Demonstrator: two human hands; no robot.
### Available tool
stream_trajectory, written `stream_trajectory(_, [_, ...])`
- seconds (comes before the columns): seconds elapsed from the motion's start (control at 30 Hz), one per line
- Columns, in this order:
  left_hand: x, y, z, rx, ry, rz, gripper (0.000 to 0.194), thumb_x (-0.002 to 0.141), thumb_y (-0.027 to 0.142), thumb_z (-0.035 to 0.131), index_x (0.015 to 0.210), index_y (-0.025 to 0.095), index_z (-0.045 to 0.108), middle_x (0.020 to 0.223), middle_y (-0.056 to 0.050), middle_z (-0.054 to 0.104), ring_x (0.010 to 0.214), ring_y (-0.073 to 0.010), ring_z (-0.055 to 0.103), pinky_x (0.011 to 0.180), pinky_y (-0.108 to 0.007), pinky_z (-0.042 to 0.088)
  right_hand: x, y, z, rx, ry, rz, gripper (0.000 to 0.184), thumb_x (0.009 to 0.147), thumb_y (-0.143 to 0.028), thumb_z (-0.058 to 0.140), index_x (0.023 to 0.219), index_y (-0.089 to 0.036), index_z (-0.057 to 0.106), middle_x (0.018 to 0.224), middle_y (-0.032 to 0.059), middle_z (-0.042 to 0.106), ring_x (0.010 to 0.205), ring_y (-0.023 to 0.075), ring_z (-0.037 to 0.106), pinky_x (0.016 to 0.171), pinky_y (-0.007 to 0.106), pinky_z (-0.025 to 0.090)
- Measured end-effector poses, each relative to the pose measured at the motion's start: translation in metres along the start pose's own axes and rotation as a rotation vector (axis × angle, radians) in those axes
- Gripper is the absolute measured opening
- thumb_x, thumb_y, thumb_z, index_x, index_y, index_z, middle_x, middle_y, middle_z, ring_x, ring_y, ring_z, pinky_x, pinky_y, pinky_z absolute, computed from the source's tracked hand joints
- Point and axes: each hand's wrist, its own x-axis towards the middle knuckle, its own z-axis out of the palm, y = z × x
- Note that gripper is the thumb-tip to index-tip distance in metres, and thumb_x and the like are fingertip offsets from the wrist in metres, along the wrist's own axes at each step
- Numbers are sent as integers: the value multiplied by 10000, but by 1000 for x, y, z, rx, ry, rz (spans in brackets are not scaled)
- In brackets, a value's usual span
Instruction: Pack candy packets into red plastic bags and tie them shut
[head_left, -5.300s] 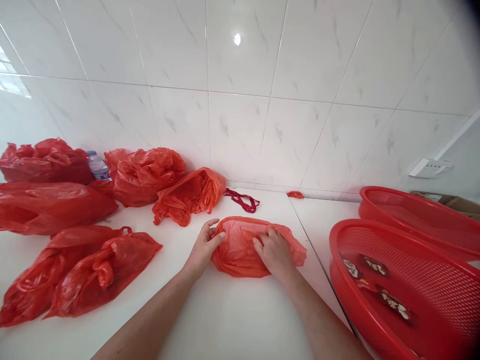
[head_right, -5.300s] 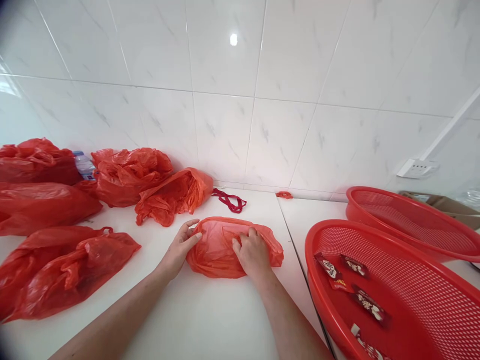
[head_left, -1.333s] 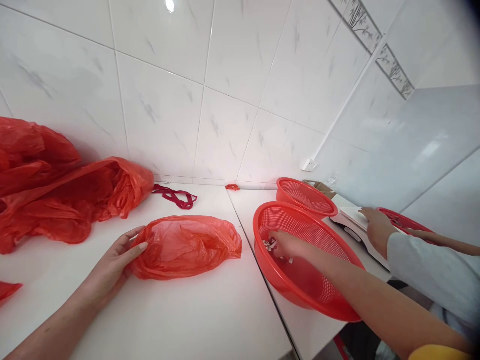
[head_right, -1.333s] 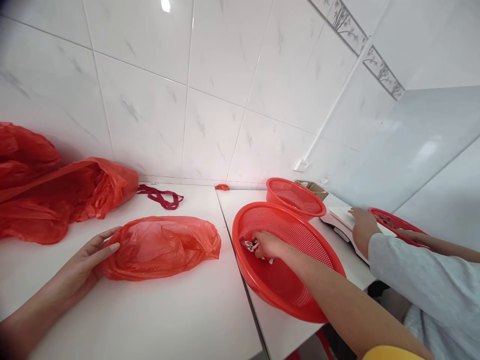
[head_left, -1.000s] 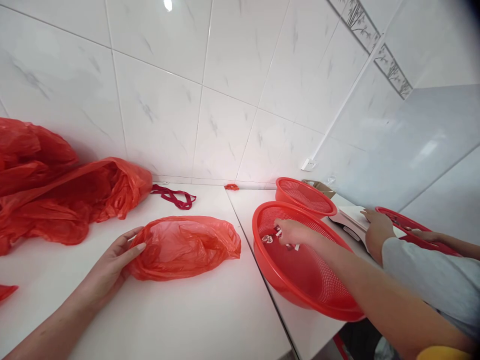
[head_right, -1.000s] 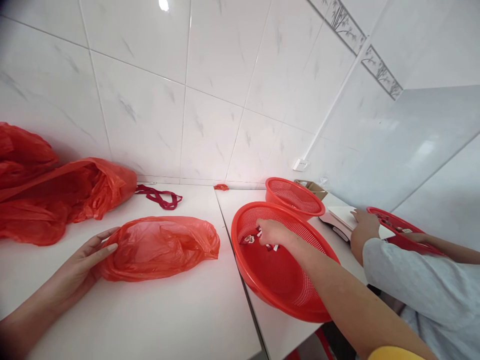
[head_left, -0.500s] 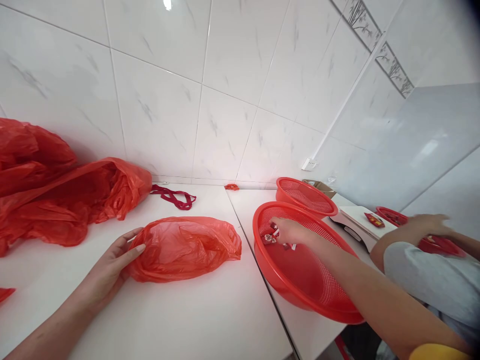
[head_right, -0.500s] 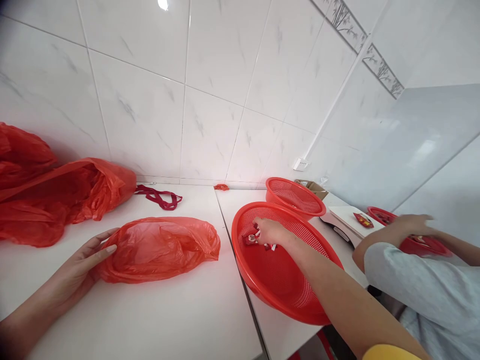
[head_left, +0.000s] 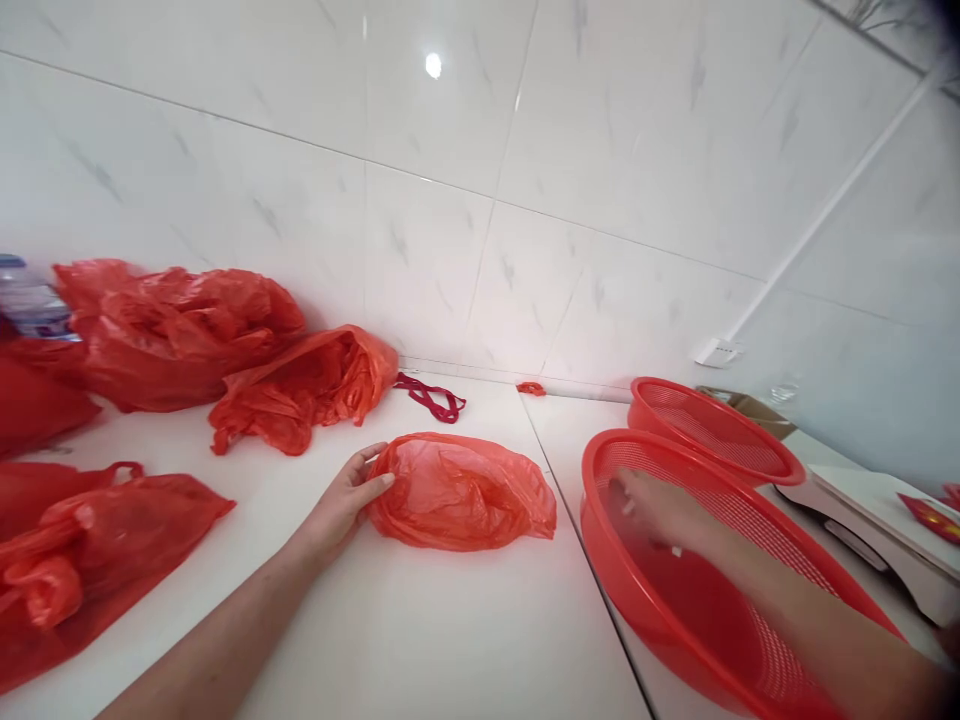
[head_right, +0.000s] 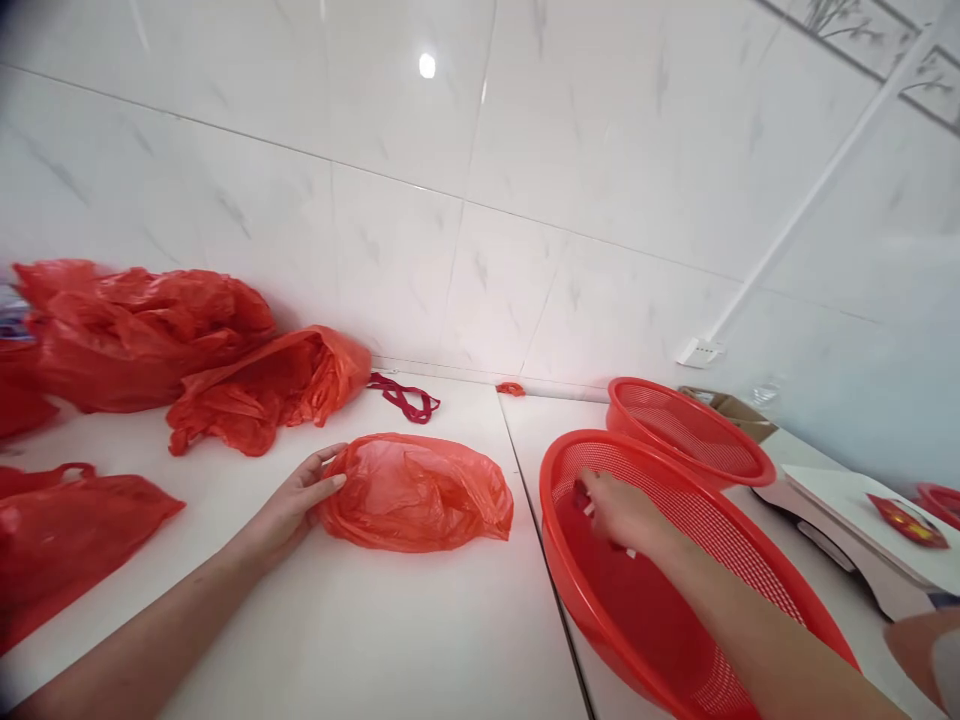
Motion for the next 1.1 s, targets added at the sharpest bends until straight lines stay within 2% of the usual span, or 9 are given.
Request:
stream_trajectory(0.13, [1,-2,-3,1,-17,14,582,703,362,713,1218,252,465,1280,-98,540,1082,-255,589,800,-342,528,-12,-21,-51,-59,331,-110,341,693,-129,532,1007,-261,513,1017,42,579,643,140,577,444,230,352])
stream_trajectory(0.23, [1,-3,-4,5,-20,12,567,710,354,706,1211,248,464,1280,-96,538,1081,-251,585,797,-341,520,-41,-66,-80,-53,488,-218,482,673,-144,555,1129,-274,470,1075,46,562,734,166,577,511,248,389])
stream_trajectory(0.3, [1,-3,-5,5,-27,5,566,714,347,701,1216,247,459,1262,-93,545,1067,-245,588,790,-338,516,-65,-103,-85,-29,532,-343,538,660,-139,559,1166,-287,447,1089,48,556,777,187,574,522,254,390])
stream_trajectory(0.43, [0,-2,-5,0,-16,0,543,726,304,676,1219,249,455,1175,-74,578,996,-219,607,773,-327,506,-93,-175,-64,55,370,-719,480,698,-80,485,1115,-317,462,1024,-2,547,731,131,556,544,229,394])
stream_trajectory(0.5, [-1,-1,-5,-6,-34,1,530,734,280,652,1223,245,451,1122,-67,598,949,-213,619,766,-334,502,-88,-203,-45,-21,337,-870,482,700,-29,453,1105,-289,475,972,9,541,724,132,531,534,229,367])
stream_trajectory(0.6, [-2,-2,-7,-29,-89,23,533,722,239,631,1223,242,449,1102,-68,614,922,-219,628,758,-343,497,-57,-230,-17,-112,332,-971,486,691,28,442,1090,-243,502,955,33,540,774,153,519,532,232,340])
stream_trajectory(0.8, [3,-6,-13,-59,-37,33,623,642,154,639,1224,238,434,1111,-80,612,919,-214,626,746,-333,488,-7,-234,1,39,154,-873,655,701,-93,618,1278,-319,406,1115,18,557,973,183,526,735,270,421])
stream_trajectory(0.97, [7,-7,-14,-85,-70,65,600,642,147,645,1197,234,435,1086,-76,628,898,-211,633,773,-349,485,-9,-206,4,-3,443,-509,427,798,-237,569,1215,-250,479,1241,95,499,1133,256,453,904,359,377])
stream_trajectory(1.1, [9,-7,-14,-57,-31,105,615,631,154,660,1198,227,434,1092,-78,617,907,-203,631,778,-333,493,-6,-181,13,-74,537,-241,581,801,-324,582,1323,-171,378,1376,189,353,1229,322,363,925,407,357])
